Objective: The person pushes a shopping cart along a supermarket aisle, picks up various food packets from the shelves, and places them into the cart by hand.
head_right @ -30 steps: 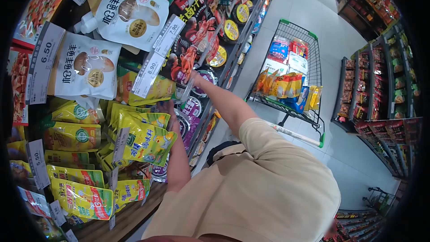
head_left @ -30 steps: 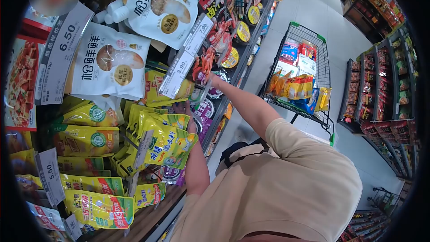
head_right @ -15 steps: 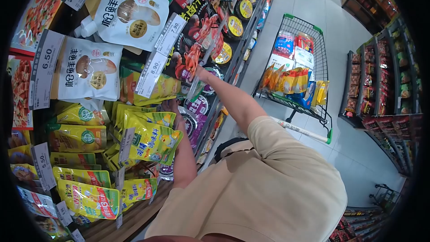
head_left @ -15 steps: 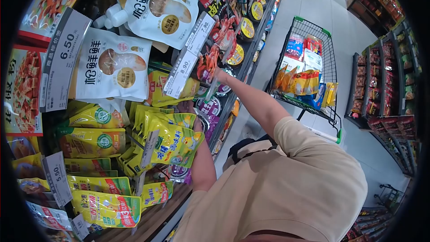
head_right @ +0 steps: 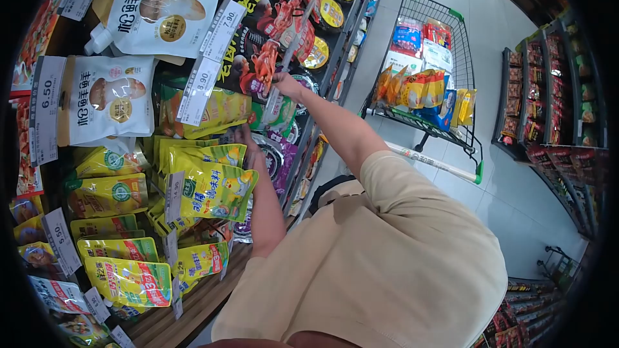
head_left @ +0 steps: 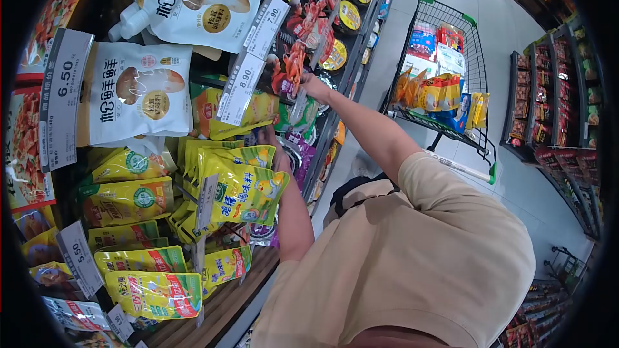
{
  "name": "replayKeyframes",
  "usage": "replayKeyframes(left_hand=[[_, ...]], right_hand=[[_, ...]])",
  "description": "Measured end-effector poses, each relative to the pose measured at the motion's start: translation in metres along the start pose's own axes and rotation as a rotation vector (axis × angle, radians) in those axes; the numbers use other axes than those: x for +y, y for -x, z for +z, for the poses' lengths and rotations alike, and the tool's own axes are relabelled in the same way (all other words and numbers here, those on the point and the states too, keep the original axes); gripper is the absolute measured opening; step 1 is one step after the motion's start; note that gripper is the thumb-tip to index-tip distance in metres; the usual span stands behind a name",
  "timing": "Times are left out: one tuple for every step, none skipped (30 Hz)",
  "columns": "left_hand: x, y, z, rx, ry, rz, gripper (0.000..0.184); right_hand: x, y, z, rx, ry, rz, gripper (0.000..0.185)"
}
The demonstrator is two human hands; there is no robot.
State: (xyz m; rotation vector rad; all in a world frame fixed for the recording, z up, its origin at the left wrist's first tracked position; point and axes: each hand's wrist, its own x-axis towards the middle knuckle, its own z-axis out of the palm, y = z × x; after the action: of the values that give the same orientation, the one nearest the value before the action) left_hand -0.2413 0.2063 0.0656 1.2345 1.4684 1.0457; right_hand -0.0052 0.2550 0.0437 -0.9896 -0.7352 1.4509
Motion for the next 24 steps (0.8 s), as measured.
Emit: replayKeyframes(left_hand=[[0.005, 0.005, 0.002, -0.003, -0.003, -0.002, 0.050], [0.009, 0.010, 0.008, -0.006, 0.060, 0.030, 0.051], [0.009, 0.013, 0.010, -0.010, 0.123, 0.062, 0.051], [0.005, 0.014, 0.011, 0.030, 0.070, 0.028, 0.054], [0.003, 0.015, 0.012, 0.027, 0.069, 0.025, 0.054], [0.002, 0.017, 0.014, 0.020, 0.136, 0.028, 0.050], [0.001, 0.020, 0.016, 0.014, 0.203, 0.031, 0.046], [0.000, 0.024, 0.017, -0.032, 0.264, 0.059, 0.042], [0.001, 0.028, 0.020, -0.031, 0.262, 0.054, 0.042], [0.000, 0.033, 0.023, -0.027, 0.291, 0.058, 0.039], [0.000, 0.035, 0.025, -0.023, 0.320, 0.064, 0.036], [-0.002, 0.035, 0.028, 0.039, 0.320, 0.032, 0.030], [-0.003, 0.038, 0.030, 0.040, 0.316, 0.025, 0.030], [-0.005, 0.040, 0.032, 0.002, 0.422, 0.039, 0.027], [0.002, 0.044, 0.035, -0.037, 0.530, 0.052, 0.024], [0.003, 0.045, 0.035, -0.067, 0.542, 0.068, 0.022], [0.004, 0.045, 0.035, -0.070, 0.543, 0.064, 0.022], [0.004, 0.044, 0.035, -0.105, 0.579, 0.034, 0.023], [0.003, 0.044, 0.035, -0.139, 0.614, 0.002, 0.023], [0.001, 0.044, 0.036, -0.141, 0.614, -0.003, 0.023], [0.003, 0.045, 0.038, -0.168, 0.613, 0.002, 0.023], [0.005, 0.046, 0.038, -0.193, 0.611, 0.006, 0.024], [0.006, 0.048, 0.038, -0.217, 0.609, 0.012, 0.025], [0.008, 0.052, 0.038, -0.220, 0.609, -0.016, 0.024]], right_hand=[[0.002, -0.001, -0.002, 0.004, -0.003, 0.002, 0.019], [0.005, -0.001, -0.003, 0.023, 0.023, 0.011, 0.018], [0.007, 0.000, -0.002, 0.043, 0.048, 0.019, 0.019], [0.009, 0.003, -0.002, 0.053, -0.016, 0.010, 0.019], [0.010, 0.006, -0.005, 0.056, -0.017, 0.012, 0.019], [0.012, 0.007, -0.011, 0.029, -0.016, 0.002, 0.019], [0.015, 0.009, -0.017, 0.000, -0.015, -0.007, 0.019], [0.019, 0.011, -0.023, 0.001, 0.047, -0.028, 0.018], [0.014, 0.018, -0.023, 0.002, 0.046, -0.024, 0.018], [0.008, 0.027, -0.021, 0.007, -0.021, 0.006, 0.018], [0.001, 0.036, -0.019, 0.012, -0.089, 0.035, 0.018], [0.000, 0.040, -0.019, 0.003, -0.126, 0.019, 0.018], [-0.002, 0.043, -0.020, 0.002, -0.130, 0.021, 0.019], [-0.005, 0.045, -0.021, 0.017, -0.082, 0.020, 0.020], [-0.006, 0.047, -0.022, 0.032, -0.032, 0.019, 0.020], [-0.012, 0.054, -0.019, 0.037, -0.032, 0.024, 0.020], [-0.021, 0.060, -0.017, 0.056, 0.021, -0.001, 0.021], [-0.024, 0.063, -0.018, 0.076, 0.076, -0.026, 0.021], [-0.026, 0.066, -0.018, 0.081, 0.077, -0.021, 0.021], [-0.028, 0.068, -0.017, 0.109, 0.115, -0.038, 0.022], [-0.026, 0.068, -0.019, 0.136, 0.152, -0.055, 0.023], [-0.023, 0.069, -0.020, 0.154, 0.139, -0.048, 0.027], [-0.020, 0.069, -0.022, 0.155, 0.139, -0.044, 0.027], [-0.015, 0.068, -0.023, 0.185, 0.110, -0.082, 0.029]])
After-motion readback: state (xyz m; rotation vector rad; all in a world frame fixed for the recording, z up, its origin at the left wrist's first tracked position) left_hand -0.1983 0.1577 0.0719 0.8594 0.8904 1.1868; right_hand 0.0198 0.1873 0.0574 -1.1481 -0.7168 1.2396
